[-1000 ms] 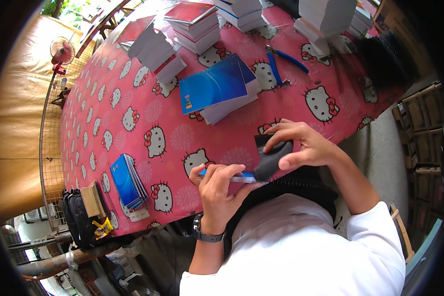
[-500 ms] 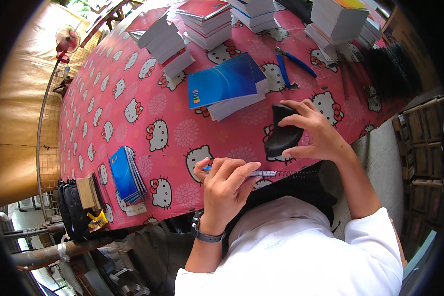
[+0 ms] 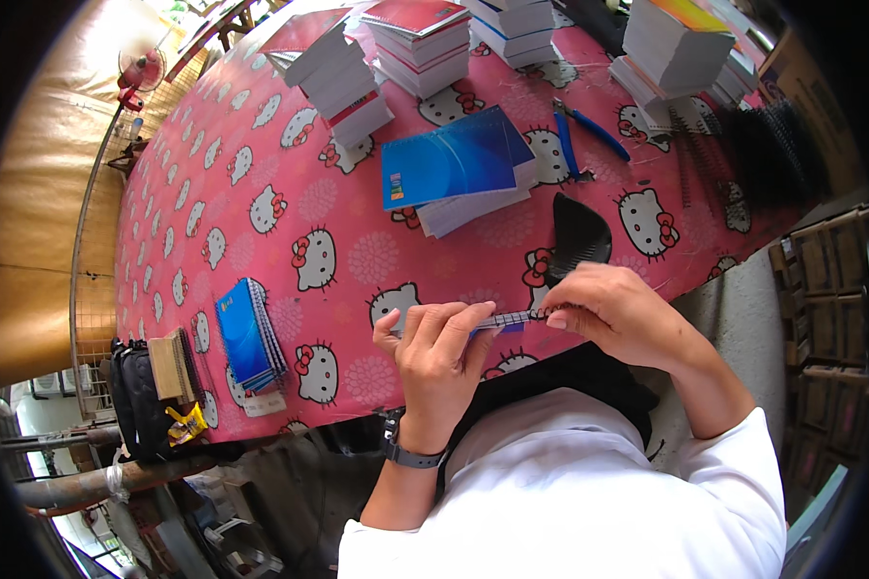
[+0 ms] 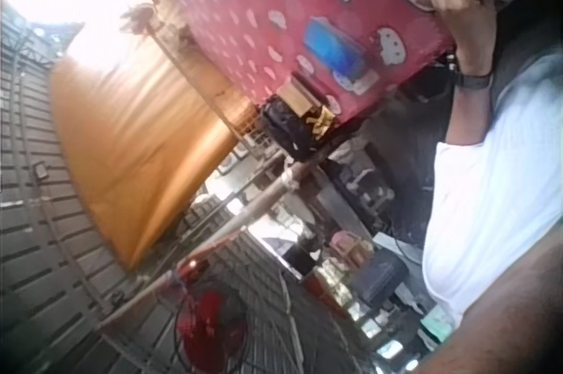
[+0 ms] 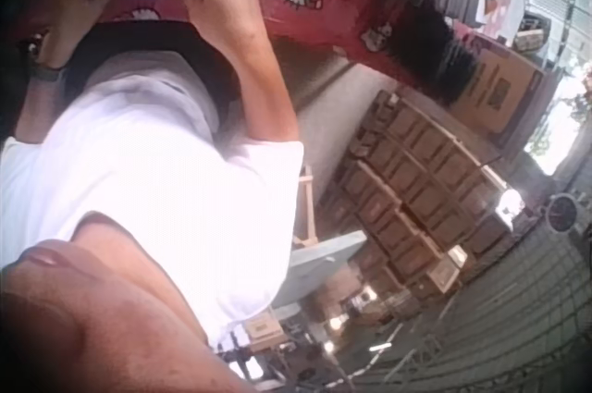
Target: The person assembles notebooks by manually sliding plastic spiral bindings through pre-punched holes in paper and cardstock covers and then trimming the binding ends with pliers.
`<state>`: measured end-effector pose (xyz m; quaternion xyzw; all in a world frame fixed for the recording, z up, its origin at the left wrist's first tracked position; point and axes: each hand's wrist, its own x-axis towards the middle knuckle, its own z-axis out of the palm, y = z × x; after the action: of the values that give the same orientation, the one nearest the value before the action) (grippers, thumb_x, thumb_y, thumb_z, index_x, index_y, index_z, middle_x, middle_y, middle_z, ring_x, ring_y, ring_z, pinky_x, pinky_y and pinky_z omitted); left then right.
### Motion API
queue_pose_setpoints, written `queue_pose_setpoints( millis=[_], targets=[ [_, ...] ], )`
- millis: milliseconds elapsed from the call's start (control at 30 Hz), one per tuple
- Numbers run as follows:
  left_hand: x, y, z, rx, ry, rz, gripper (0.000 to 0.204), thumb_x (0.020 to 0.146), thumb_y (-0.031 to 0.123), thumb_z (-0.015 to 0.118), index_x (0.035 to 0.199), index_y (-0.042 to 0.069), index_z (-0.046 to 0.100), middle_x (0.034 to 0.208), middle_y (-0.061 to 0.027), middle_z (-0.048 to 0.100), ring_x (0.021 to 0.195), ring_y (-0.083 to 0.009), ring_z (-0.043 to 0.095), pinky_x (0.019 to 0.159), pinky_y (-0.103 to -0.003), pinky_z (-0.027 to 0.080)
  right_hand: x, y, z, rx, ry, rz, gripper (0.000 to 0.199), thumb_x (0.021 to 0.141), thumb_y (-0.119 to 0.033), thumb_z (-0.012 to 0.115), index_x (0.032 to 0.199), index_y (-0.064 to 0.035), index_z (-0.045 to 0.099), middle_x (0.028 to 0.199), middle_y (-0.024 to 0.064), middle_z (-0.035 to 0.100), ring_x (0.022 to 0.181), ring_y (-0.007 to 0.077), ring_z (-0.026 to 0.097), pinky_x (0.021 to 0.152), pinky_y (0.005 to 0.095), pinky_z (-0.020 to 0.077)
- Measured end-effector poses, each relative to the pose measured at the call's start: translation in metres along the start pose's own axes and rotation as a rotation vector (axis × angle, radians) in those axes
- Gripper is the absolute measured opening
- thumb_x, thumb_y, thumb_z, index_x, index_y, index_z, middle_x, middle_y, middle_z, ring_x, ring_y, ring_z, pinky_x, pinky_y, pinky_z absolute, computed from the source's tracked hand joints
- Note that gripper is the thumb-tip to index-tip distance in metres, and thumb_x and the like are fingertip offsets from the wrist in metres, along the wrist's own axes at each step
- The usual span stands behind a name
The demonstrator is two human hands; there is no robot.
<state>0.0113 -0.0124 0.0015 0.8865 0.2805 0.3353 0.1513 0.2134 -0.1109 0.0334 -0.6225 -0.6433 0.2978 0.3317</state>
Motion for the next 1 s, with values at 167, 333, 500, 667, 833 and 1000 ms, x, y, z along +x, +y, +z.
queue_pose_setpoints(
  millis=[167,333,500,667,833,1000],
  targets=[
    [-0.001,-0.001,-0.001,-0.009,-0.004,-0.004,0.027,0.071,0.016,0.079,0.096,0.022,0.071,0.084,0.0069,0.063,0.083,-0.0115,0.057,0.095,-0.04,0.024,0.004,0.008,0.011,-0.33,0.314,-0.329,0.02,0.068,0.0,0.069,0.079,-0.0095,0.055,0.085,0.0021,0.051,0.084,0.0227,0.051,0.078,0.0359,0.0417],
    [0.002,0.002,-0.003,-0.037,-0.025,0.004,0.025,0.072,0.016,0.078,0.095,0.023,0.071,0.084,0.0072,0.063,0.084,-0.0119,0.057,0.095,-0.041,0.024,0.006,0.026,0.019,-0.406,0.393,-0.494,0.024,0.067,0.0,0.07,0.082,-0.0109,0.054,0.086,0.0013,0.054,0.084,0.022,0.052,0.08,0.0362,0.0412],
    [0.001,0.002,-0.007,-0.04,-0.057,0.019,0.026,0.072,0.019,0.079,0.096,0.023,0.071,0.086,0.0067,0.063,0.085,-0.0133,0.056,0.093,-0.04,0.025,0.008,0.025,0.015,-0.304,0.305,-0.407,0.023,0.071,-0.005,0.074,0.086,-0.0098,0.058,0.086,0.0017,0.059,0.084,0.0224,0.055,0.083,0.0367,0.0412],
    [0.002,0.006,-0.011,-0.066,-0.103,0.001,0.027,0.072,0.018,0.078,0.099,0.023,0.073,0.086,0.0067,0.064,0.087,-0.0133,0.055,0.095,-0.04,0.023,0.007,0.022,0.006,-0.303,0.156,-0.392,0.028,0.071,-0.009,0.075,0.097,-0.0086,0.066,0.087,0.0026,0.063,0.086,0.0223,0.057,0.084,0.0374,0.0414],
    [0.004,0.006,-0.015,-0.15,-0.128,-0.019,0.02,0.076,0.02,0.075,0.096,0.023,0.073,0.086,0.0074,0.066,0.087,-0.0124,0.056,0.096,-0.043,0.021,0.007,0.02,-0.001,-0.32,0.082,-0.371,0.031,0.071,-0.012,0.077,0.099,-0.0087,0.067,0.092,0.0026,0.065,0.091,0.0235,0.057,0.086,0.0381,0.0424],
    [0.003,0.003,-0.011,-0.161,-0.081,-0.034,0.015,0.077,0.023,0.075,0.091,0.021,0.073,0.088,0.0071,0.067,0.089,-0.013,0.057,0.099,-0.045,0.019,0.016,0.02,-0.019,-0.173,0.079,-0.283,0.037,0.071,-0.023,0.079,0.103,-0.009,0.067,0.106,0.0066,0.065,0.101,0.0277,0.055,0.091,0.0399,0.0427]
  ],
)
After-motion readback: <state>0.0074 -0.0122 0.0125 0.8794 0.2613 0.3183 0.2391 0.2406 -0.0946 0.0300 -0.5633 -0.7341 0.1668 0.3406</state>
